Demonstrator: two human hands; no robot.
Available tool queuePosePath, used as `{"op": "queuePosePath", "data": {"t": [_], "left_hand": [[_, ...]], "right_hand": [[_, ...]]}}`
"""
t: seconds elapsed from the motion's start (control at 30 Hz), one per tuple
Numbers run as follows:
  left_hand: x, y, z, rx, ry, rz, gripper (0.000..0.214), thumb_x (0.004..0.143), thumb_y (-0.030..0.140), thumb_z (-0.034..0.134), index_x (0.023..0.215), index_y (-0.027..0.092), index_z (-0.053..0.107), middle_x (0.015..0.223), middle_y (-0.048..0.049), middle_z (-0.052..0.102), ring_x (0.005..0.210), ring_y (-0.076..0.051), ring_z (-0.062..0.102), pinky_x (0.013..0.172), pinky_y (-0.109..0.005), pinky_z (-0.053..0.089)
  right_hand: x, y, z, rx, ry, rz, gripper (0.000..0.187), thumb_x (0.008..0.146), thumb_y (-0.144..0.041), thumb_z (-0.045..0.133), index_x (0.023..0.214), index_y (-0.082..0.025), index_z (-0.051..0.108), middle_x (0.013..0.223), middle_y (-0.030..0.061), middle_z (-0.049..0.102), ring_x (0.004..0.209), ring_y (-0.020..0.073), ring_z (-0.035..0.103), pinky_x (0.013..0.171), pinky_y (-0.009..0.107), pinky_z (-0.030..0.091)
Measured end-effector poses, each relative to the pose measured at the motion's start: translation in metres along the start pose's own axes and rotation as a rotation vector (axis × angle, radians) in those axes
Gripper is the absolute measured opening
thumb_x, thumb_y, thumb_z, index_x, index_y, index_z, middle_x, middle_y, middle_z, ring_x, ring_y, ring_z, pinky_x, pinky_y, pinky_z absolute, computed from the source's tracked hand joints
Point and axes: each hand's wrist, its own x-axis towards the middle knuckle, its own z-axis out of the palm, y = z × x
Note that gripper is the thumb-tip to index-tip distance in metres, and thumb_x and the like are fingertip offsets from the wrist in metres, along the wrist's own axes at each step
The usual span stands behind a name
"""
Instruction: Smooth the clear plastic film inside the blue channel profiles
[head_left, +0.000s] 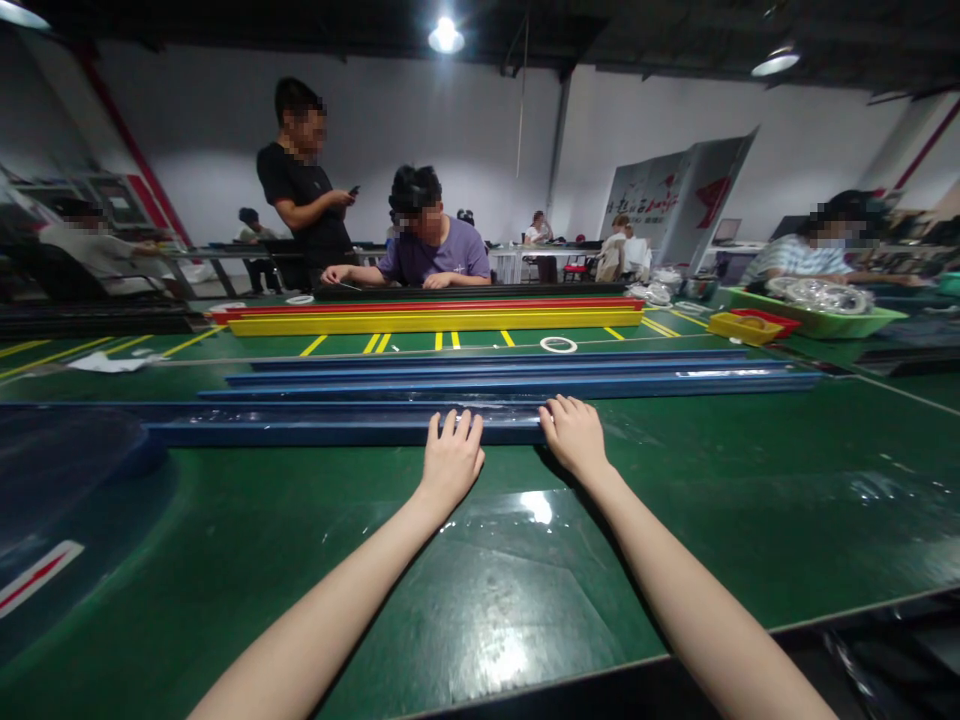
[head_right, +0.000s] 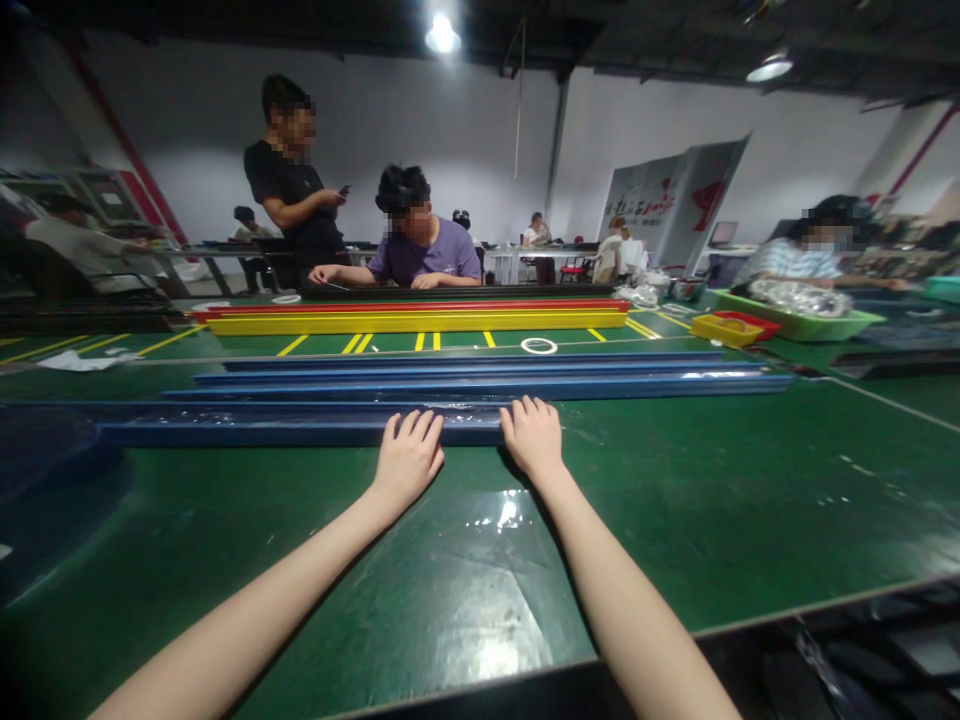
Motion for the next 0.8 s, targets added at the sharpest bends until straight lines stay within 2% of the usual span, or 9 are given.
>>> {"op": "queuePosePath", "data": {"t": [0.13, 0.2, 0.27, 0.33, 0.47, 0.53, 0.6, 0.8], "left_hand": [[0.001, -0.001, 0.001, -0.052, -0.004, 0.127, 0.043, 0.077, 0.021, 0.043, 0.121, 0.018, 0.042, 0.126, -0.0084, 0.044, 0.115, -0.024, 0.037, 0.095, -0.042, 0.027], [0.001, -0.002, 0.002, -0.075, -0.021, 0.171, 0.044, 0.077, 0.020, 0.043, 0.121, 0.019, 0.041, 0.126, -0.0075, 0.043, 0.115, -0.022, 0.037, 0.093, -0.039, 0.029], [0.001, -0.002, 0.002, -0.081, -0.029, 0.155, 0.042, 0.078, 0.020, 0.043, 0.120, 0.019, 0.042, 0.124, -0.0077, 0.046, 0.113, -0.022, 0.038, 0.093, -0.039, 0.030], [0.001, -0.002, 0.002, -0.078, -0.026, 0.112, 0.041, 0.078, 0.021, 0.042, 0.118, 0.019, 0.044, 0.121, -0.0083, 0.048, 0.112, -0.023, 0.040, 0.092, -0.039, 0.030], [0.000, -0.001, 0.002, -0.074, -0.008, 0.056, 0.039, 0.077, 0.021, 0.043, 0.115, 0.018, 0.047, 0.118, -0.0097, 0.050, 0.110, -0.024, 0.041, 0.091, -0.040, 0.031], [0.001, -0.001, 0.002, -0.076, 0.006, 0.044, 0.038, 0.077, 0.020, 0.042, 0.115, 0.017, 0.047, 0.118, -0.0108, 0.050, 0.111, -0.024, 0.041, 0.091, -0.041, 0.030], [0.001, -0.002, 0.002, -0.085, 0.015, 0.058, 0.040, 0.077, 0.020, 0.041, 0.117, 0.016, 0.046, 0.120, -0.0112, 0.048, 0.112, -0.024, 0.040, 0.092, -0.040, 0.029], [0.002, -0.003, 0.001, -0.158, -0.023, 0.221, 0.046, 0.077, 0.018, 0.041, 0.123, 0.017, 0.039, 0.125, -0.0076, 0.045, 0.116, -0.020, 0.036, 0.094, -0.036, 0.028]], "right_hand": [[-0.003, -0.012, 0.006, 0.001, -0.001, -0.159, 0.049, 0.086, -0.041, 0.022, 0.115, -0.012, 0.049, 0.119, 0.0122, 0.050, 0.110, 0.0228, 0.041, 0.087, 0.033, 0.027], [-0.003, -0.016, 0.005, 0.038, -0.005, -0.216, 0.047, 0.086, -0.040, 0.022, 0.114, -0.014, 0.050, 0.119, 0.0102, 0.051, 0.110, 0.0213, 0.042, 0.087, 0.032, 0.027], [-0.002, -0.017, 0.001, 0.078, 0.007, -0.224, 0.044, 0.087, -0.038, 0.022, 0.109, -0.016, 0.053, 0.115, 0.0079, 0.054, 0.107, 0.0190, 0.044, 0.087, 0.031, 0.027], [0.000, -0.014, -0.002, 0.096, 0.042, -0.169, 0.043, 0.087, -0.035, 0.022, 0.102, -0.016, 0.057, 0.110, 0.0072, 0.058, 0.103, 0.0178, 0.047, 0.086, 0.030, 0.027], [0.000, -0.005, -0.003, 0.058, 0.100, 0.031, 0.041, 0.087, -0.033, 0.023, 0.092, -0.016, 0.060, 0.103, 0.0090, 0.060, 0.097, 0.0189, 0.050, 0.082, 0.031, 0.028], [-0.001, -0.004, 0.000, 0.039, 0.082, 0.044, 0.040, 0.086, -0.033, 0.024, 0.091, -0.016, 0.060, 0.103, 0.0088, 0.060, 0.098, 0.0198, 0.049, 0.080, 0.031, 0.029], [-0.002, -0.007, 0.002, 0.036, 0.055, -0.024, 0.040, 0.086, -0.034, 0.024, 0.095, -0.017, 0.059, 0.106, 0.0075, 0.059, 0.100, 0.0199, 0.048, 0.080, 0.031, 0.029], [-0.004, -0.023, -0.001, 0.090, 0.010, -0.215, 0.042, 0.087, -0.035, 0.022, 0.102, -0.019, 0.057, 0.110, 0.0051, 0.058, 0.101, 0.0174, 0.048, 0.081, 0.029, 0.030]]}}
